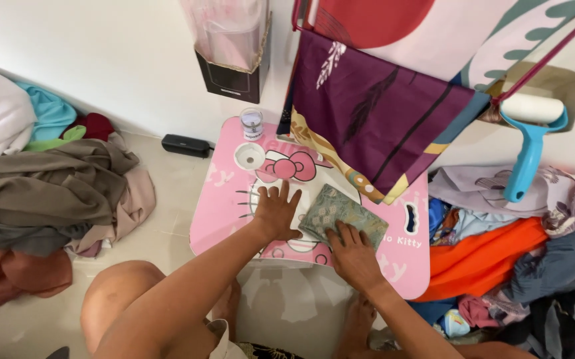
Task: Using a lint roller to clean a small piece of fabric on a low table and then folding it.
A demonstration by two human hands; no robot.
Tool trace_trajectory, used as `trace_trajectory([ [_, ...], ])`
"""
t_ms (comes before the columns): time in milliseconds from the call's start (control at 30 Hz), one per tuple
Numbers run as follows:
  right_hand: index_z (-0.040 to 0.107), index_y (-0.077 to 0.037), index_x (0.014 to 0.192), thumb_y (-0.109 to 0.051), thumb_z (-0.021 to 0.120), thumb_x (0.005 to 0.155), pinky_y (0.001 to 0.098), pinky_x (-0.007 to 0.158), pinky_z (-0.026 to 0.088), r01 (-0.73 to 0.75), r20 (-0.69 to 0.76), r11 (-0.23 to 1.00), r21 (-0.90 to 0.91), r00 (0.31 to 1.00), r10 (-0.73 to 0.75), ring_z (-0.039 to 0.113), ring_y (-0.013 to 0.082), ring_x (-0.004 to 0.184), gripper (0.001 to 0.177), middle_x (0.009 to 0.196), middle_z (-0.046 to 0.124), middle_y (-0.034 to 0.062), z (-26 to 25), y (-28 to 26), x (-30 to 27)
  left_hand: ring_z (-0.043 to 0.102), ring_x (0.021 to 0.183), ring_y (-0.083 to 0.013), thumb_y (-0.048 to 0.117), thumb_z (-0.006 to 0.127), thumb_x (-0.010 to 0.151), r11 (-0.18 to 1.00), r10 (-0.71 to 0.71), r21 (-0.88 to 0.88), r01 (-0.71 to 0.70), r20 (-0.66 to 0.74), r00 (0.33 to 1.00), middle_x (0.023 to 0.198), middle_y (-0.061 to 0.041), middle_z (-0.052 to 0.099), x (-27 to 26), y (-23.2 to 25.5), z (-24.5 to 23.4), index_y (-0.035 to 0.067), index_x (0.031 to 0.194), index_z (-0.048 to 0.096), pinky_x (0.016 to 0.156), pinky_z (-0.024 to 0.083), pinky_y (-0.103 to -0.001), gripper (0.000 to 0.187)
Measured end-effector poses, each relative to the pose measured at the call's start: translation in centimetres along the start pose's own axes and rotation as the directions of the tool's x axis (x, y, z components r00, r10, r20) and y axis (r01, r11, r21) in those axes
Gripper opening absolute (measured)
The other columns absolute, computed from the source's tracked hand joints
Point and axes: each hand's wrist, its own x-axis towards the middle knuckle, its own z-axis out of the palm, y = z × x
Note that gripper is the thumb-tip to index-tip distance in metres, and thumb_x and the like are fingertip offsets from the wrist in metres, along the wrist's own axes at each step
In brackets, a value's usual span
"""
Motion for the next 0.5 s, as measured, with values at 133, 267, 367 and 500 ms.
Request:
trace_trajectory([
  [133,0.056,-0.017,0.138,-0.021,0.063,0.090,0.0572,0.097,0.056,0.026,0.089,0.999,0.020,0.996,-0.028,0.055,0.0328,0.130,0.048,0.138,0.052,0.0148,-0.7,0.5,0.5,0.052,0.134,-0.0392,0.078,0.060,0.083,0.996,0.017,-0.089,-0.019,-0.026,1.000,0.164,-0.024,0.034,1.7,-1.9,0.2,0.017,0.163,0.030,0.106,0.033,-0.064,0.105],
  [267,0.050,-0.011,0.144,-0.024,0.057,0.097,0.0541,0.098,0.049,0.142,0.175,0.981,0.131,0.971,-0.163,0.049,0.0372,0.132,0.050,0.147,0.047,0.0194,-3.1,1.8,1.3,0.043,0.140,-0.0422,0.065,0.057,0.095,0.970,0.091,-0.231,-0.074,0.064,0.994,0.166,-0.021,0.025,4.4,-4.9,-0.1,0.014,0.160,0.028,0.116,0.030,-0.061,0.088],
  [367,0.037,-0.012,0.155,-0.024,0.055,0.100,0.0524,0.107,0.041,0.146,0.373,0.958,0.247,0.898,-0.233,0.041,0.0386,0.140,0.059,0.156,0.038,0.0195,-7.5,2.4,2.0,0.057,0.126,-0.0385,0.046,0.056,0.102,0.948,0.063,-0.309,-0.072,-0.041,0.997,0.148,-0.019,0.048,5.7,-8.0,-1.3,0.008,0.145,0.045,0.107,0.041,-0.057,0.058],
  [500,0.045,-0.013,0.150,-0.029,0.061,0.097,0.0476,0.101,0.047,0.168,0.341,0.944,0.283,0.903,-0.262,0.052,0.0350,0.130,0.058,0.148,0.049,0.0155,-11.4,3.1,1.2,0.072,0.086,-0.0333,-0.007,0.054,0.093,0.906,-0.205,-0.413,0.094,-0.233,0.950,0.105,-0.019,0.070,8.6,-13.0,-3.6,0.000,0.111,0.066,0.068,0.064,-0.044,0.023],
])
